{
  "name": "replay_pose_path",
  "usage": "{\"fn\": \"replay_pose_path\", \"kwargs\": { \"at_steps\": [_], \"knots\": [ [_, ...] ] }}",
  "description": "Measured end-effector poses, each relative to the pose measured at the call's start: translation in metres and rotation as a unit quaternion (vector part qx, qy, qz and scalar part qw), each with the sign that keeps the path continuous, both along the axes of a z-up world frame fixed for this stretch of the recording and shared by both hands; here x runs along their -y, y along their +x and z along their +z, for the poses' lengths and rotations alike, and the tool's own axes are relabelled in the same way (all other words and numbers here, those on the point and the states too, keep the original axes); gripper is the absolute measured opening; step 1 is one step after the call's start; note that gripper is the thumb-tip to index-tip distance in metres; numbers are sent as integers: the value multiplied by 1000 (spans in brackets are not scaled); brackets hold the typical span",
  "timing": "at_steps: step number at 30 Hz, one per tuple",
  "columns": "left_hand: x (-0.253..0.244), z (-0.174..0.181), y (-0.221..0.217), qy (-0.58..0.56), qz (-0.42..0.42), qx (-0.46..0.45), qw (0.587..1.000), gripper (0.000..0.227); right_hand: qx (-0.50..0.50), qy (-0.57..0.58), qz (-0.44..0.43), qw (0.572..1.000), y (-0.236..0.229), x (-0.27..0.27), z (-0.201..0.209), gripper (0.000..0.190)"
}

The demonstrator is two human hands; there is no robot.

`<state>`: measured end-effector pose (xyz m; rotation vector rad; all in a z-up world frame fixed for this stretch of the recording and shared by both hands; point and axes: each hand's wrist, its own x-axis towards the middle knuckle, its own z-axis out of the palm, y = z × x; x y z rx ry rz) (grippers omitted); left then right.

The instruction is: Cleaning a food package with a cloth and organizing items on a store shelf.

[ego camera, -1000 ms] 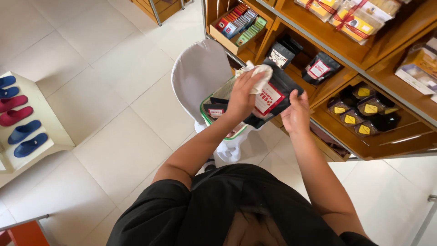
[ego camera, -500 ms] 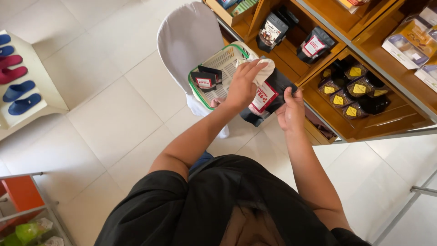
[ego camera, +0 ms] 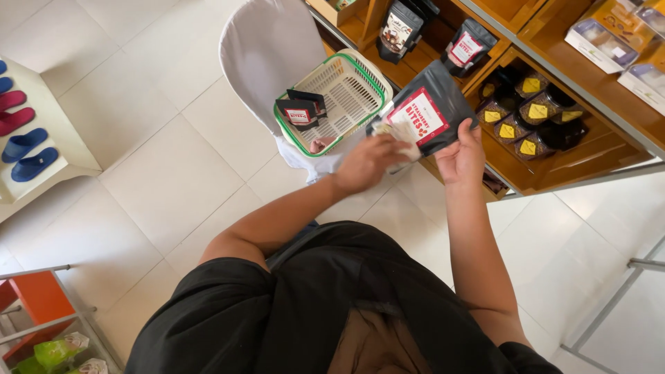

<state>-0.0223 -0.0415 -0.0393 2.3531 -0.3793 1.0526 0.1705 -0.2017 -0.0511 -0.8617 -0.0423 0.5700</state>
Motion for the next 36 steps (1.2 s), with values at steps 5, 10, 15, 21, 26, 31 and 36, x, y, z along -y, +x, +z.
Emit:
{"fn": "replay_pose_path", "kwargs": {
  "at_steps": [5,10,15,21,26,31,36],
  "knots": [
    [-44,17,16,-89,92,1,992,55,8,0,2,1000,-5,0,13,13],
    [-68,14,27,-136,98,-16,986,64,-11,7,4,1000,-10,-24,20,11],
    [-80,-5,6,-97,115,9,988,49,-25,21,-6,999,16,-48,-7,12],
    [-75,15,-43,-17,53,24,998,42,-28,29,14,999,10,-88,-12,12],
    [-133,-11,-45,-119,96,20,988,50,-13,-2,25,1000,-8,-98,8,12],
    [-154,-1,-56,-192,140,9,971,58,0,-17,19,1000,-22,-109,7,12],
    [-112,-10,-82,-93,6,34,995,47,-17,-13,-26,999,-22,-114,-16,12]
  ]
}}
